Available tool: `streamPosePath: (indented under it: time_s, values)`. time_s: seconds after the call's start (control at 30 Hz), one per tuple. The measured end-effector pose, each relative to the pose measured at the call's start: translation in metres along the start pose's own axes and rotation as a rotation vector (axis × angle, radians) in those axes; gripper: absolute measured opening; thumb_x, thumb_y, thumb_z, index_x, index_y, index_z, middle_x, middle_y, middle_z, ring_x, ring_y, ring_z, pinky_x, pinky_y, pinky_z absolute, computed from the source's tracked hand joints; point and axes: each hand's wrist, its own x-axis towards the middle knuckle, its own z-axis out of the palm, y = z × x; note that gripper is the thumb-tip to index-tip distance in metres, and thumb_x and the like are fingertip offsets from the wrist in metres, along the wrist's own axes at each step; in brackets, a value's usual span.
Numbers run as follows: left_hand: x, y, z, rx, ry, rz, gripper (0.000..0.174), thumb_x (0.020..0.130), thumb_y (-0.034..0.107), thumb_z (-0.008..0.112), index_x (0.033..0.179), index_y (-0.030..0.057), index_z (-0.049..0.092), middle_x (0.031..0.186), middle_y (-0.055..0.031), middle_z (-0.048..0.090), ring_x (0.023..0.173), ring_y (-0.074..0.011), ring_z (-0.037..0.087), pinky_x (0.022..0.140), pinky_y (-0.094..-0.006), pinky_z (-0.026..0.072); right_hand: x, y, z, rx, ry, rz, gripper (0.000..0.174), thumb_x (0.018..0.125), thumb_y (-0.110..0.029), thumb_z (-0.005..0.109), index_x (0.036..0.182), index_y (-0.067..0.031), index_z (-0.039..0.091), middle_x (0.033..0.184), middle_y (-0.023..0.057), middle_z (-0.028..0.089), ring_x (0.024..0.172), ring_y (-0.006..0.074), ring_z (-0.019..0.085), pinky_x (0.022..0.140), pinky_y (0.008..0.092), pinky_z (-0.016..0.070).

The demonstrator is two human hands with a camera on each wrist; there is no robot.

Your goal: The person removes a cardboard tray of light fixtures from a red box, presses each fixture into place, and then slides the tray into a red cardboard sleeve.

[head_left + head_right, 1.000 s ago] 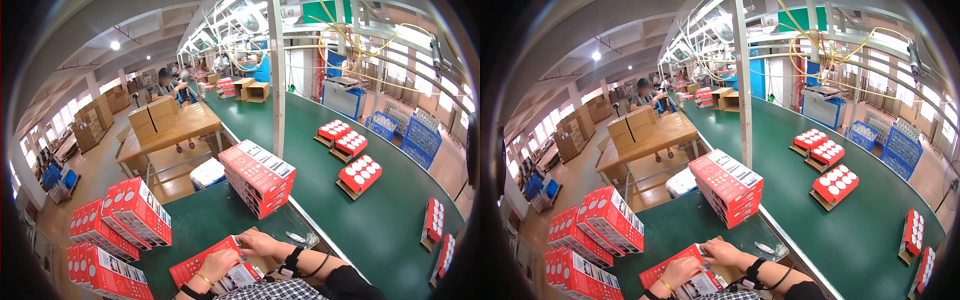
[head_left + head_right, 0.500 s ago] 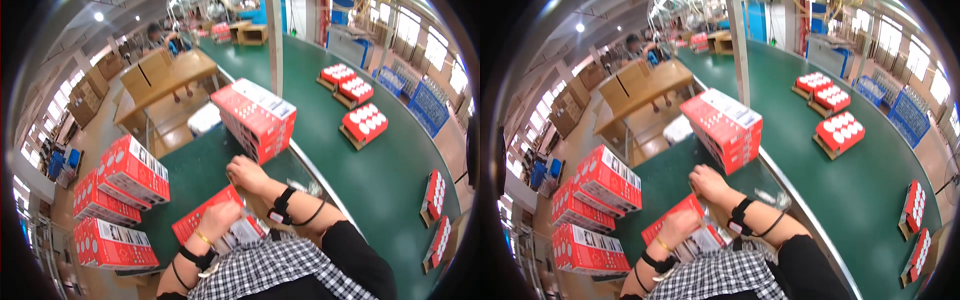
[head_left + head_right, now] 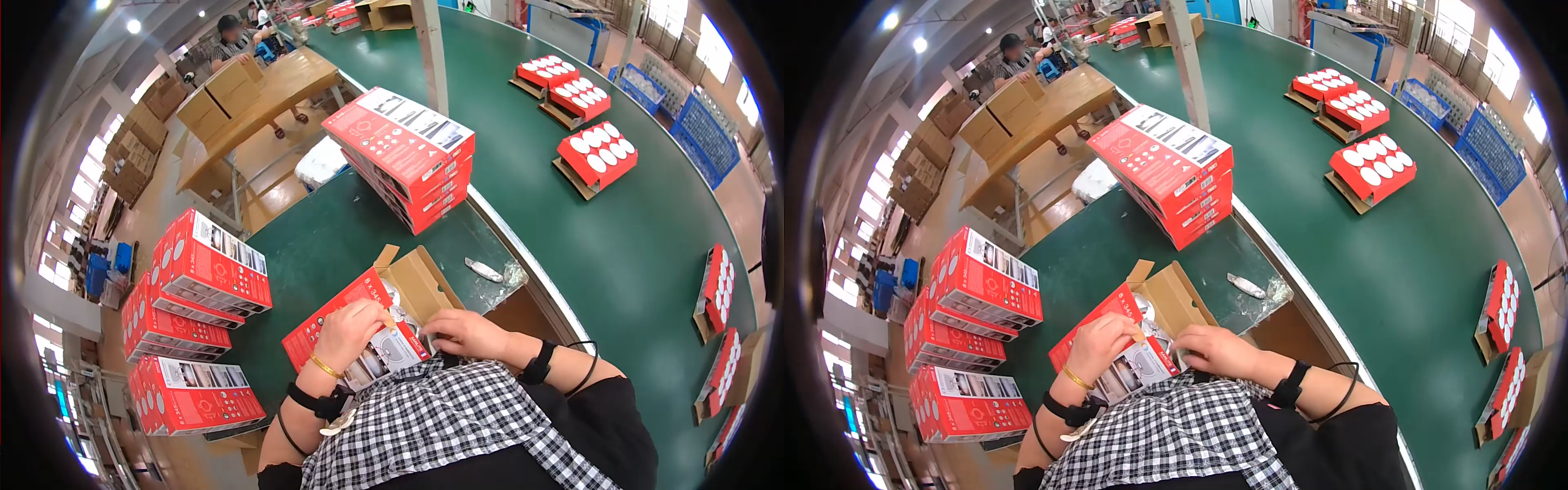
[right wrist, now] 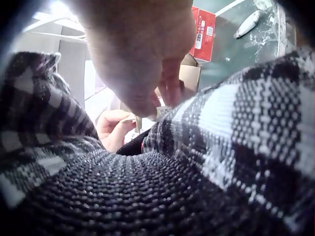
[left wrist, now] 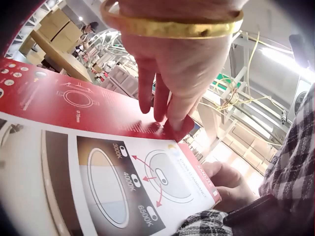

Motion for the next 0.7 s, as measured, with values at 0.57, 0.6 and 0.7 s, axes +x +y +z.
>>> streamPosePath:
  time_s: [0.57, 0.6, 0.7]
  values:
    - [-0.004, -0.030, 0.038, -0.070, -0.027, 0.001, 0.006, 0.086, 0.011, 0.066, 0.088, 0.0108, 0.061, 0.087, -0.0035, 0.062, 0.086, -0.0245, 0.067, 0.069, -0.0365, 0.0545, 0.047, 0.068, 0.027, -0.043, -0.063, 0.839, 0.040, 0.093, -0.035, 0.068, 0.103, 0.0046, 0.069, 0.090, 0.0207, 0.073, 0.083, 0.0282, 0.072, 0.075, 0.0404, 0.0562]
    - [-0.005, -0.030, 0.036, -0.080, -0.058, -0.002, 0.004, 0.087, 0.011, 0.065, 0.089, 0.0107, 0.062, 0.087, -0.0034, 0.063, 0.086, -0.0249, 0.067, 0.069, -0.0374, 0.0545, 0.041, 0.076, 0.030, -0.050, -0.077, 0.848, 0.040, 0.093, -0.035, 0.068, 0.103, 0.0046, 0.069, 0.090, 0.0207, 0.073, 0.083, 0.0282, 0.072, 0.075, 0.0404, 0.0562]
    - [-0.007, -0.042, 0.042, -0.079, -0.097, 0.049, 0.002, 0.087, 0.012, 0.064, 0.088, 0.0107, 0.062, 0.086, -0.0038, 0.063, 0.086, -0.0257, 0.067, 0.070, -0.0390, 0.0545, 0.010, 0.113, 0.021, 0.008, 0.061, 0.846, 0.037, 0.094, -0.032, 0.068, 0.100, 0.0047, 0.069, 0.086, 0.0149, 0.072, 0.080, 0.0197, 0.069, 0.071, 0.0381, 0.0547]
